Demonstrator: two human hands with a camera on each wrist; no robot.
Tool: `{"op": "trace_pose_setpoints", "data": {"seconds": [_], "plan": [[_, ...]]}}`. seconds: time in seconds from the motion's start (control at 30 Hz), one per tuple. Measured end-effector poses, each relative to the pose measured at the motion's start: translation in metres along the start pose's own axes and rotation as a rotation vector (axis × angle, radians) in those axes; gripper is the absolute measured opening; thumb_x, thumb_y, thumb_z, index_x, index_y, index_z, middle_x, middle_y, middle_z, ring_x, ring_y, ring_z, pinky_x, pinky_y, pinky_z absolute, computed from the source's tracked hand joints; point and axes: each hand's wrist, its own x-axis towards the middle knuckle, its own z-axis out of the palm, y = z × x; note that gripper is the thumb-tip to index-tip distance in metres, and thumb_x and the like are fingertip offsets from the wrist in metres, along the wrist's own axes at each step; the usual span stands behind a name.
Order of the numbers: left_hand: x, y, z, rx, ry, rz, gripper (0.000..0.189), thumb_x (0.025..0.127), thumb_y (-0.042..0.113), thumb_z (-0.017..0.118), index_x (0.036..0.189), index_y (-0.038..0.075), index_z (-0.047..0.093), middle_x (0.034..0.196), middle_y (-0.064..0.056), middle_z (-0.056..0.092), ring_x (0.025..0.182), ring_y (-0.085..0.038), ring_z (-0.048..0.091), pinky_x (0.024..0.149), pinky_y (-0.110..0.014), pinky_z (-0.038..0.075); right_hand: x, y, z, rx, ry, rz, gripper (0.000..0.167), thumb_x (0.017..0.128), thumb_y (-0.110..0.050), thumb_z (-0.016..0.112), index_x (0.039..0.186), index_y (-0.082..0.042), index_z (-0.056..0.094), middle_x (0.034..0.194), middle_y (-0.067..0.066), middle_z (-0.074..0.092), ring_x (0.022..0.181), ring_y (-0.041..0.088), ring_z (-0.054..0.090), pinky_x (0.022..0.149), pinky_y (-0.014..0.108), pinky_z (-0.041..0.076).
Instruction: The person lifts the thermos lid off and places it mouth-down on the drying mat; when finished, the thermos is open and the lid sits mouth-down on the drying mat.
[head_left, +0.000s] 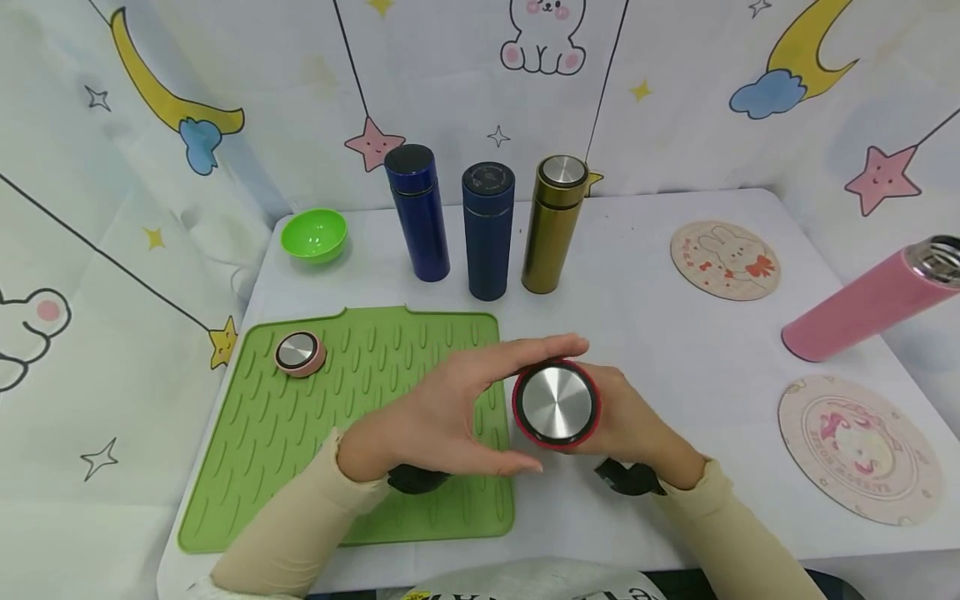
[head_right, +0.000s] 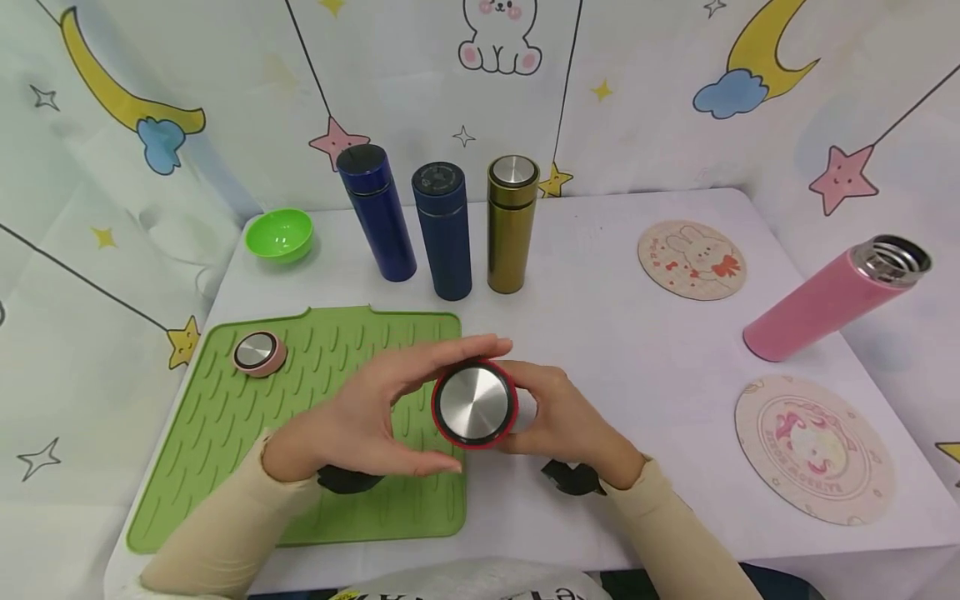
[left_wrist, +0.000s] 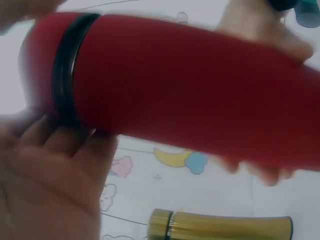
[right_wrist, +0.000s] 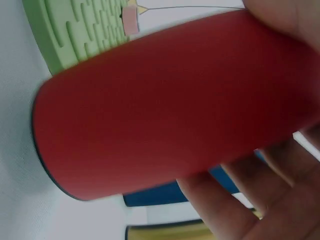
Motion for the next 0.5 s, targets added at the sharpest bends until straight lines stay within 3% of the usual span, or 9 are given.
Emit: {"op": "trace_pose_setpoints", "data": {"seconds": [0.17, 0.27, 0.37, 0.5], "plan": [[0.003, 0.009, -0.006, -0.023, -0.192, 0.029, 0.083, 0.083, 0.007, 0.082, 0.153, -0.008, 0.04, 0.16, -0.021, 0.047, 0.151, -0.024, 0.047, 0.123, -0.035, 0.043, 0.002, -0.002, -0.002, 0.011, -0.13, -0.039, 0.055, 0.08, -0.03, 0.092, 0.127, -0.017, 0.067, 0.12, -0.002, 0.075, 0.112, 0.008, 0.068, 0.098, 0.025, 0.057], [0.002, 0.012, -0.008, -0.026, -0.246, 0.032, 0.079, 0.085, 0.008, 0.08, 0.153, -0.006, 0.041, 0.162, -0.019, 0.045, 0.154, -0.022, 0.043, 0.123, -0.033, 0.043, 0.005, -0.004, -0.002, 0.024, -0.151, -0.03, 0.051, 0.08, -0.027, 0.091, 0.125, -0.02, 0.067, 0.118, -0.006, 0.075, 0.108, 0.007, 0.07, 0.095, 0.024, 0.059], [0.001, 0.011, -0.007, -0.01, -0.221, 0.051, 0.074, 0.087, 0.01, 0.08, 0.15, -0.006, 0.045, 0.157, -0.02, 0.051, 0.152, -0.023, 0.045, 0.122, -0.034, 0.044, 0.007, -0.005, -0.004, 0.026, -0.14, -0.042, 0.052, 0.078, -0.024, 0.093, 0.124, -0.02, 0.068, 0.118, -0.006, 0.075, 0.106, 0.008, 0.071, 0.094, 0.022, 0.059], [0.0, 0.007, -0.005, 0.015, -0.095, 0.086, 0.07, 0.085, 0.011, 0.085, 0.143, -0.009, 0.053, 0.148, -0.023, 0.059, 0.145, -0.025, 0.054, 0.121, -0.038, 0.046, 0.007, -0.004, -0.007, 0.005, -0.081, -0.064, 0.058, 0.078, -0.027, 0.093, 0.128, -0.016, 0.067, 0.123, -0.001, 0.074, 0.115, 0.009, 0.069, 0.101, 0.021, 0.056]]}}
